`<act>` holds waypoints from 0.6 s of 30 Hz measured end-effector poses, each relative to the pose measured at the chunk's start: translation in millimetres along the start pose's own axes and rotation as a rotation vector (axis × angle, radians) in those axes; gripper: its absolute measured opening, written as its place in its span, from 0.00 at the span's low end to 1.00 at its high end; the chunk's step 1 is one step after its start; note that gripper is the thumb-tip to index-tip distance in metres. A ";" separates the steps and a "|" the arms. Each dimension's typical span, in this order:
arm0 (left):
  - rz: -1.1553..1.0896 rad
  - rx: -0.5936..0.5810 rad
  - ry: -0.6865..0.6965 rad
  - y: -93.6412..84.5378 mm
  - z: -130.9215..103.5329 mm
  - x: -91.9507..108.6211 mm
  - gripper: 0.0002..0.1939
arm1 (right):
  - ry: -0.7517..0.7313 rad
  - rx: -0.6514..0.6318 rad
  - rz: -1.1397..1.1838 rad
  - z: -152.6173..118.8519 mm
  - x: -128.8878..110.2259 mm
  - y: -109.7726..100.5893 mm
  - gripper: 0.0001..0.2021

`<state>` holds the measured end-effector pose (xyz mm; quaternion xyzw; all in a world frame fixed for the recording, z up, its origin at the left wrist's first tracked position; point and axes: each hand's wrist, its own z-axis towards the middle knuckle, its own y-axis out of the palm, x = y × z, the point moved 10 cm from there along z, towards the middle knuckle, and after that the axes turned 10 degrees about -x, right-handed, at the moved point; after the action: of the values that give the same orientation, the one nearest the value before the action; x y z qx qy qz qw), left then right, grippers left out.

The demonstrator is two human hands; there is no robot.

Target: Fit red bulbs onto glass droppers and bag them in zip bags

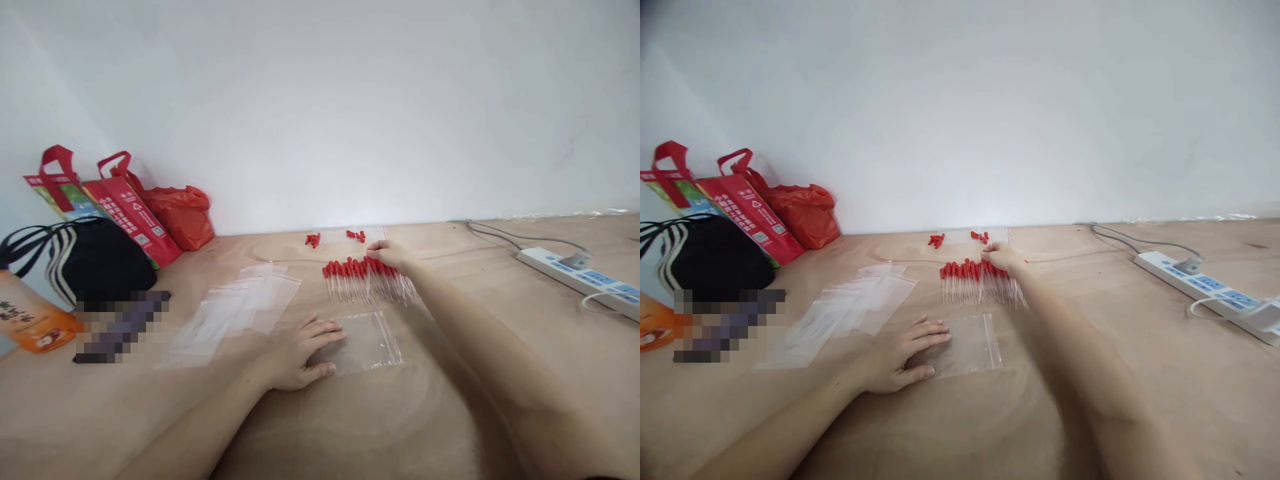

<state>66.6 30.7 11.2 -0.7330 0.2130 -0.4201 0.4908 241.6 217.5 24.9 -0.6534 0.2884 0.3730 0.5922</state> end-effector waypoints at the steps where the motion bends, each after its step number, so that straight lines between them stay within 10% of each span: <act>1: -0.003 0.005 -0.001 -0.5 -0.1 -0.1 0.25 | -0.018 0.002 0.044 -7.0 -0.1 -6.4 0.04; 7: -0.009 0.005 -0.027 -0.6 -0.2 -2.7 0.25 | -0.195 0.276 0.552 -77.2 37.9 -50.5 0.14; 18: -0.014 0.010 -0.044 0.9 0.6 -5.8 0.25 | -0.078 0.230 0.847 -125.0 73.1 -0.8 0.14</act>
<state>63.9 34.9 8.0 -0.7412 0.1949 -0.4084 0.4959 301.0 98.7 -32.8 -0.3926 0.5479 0.5727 0.4665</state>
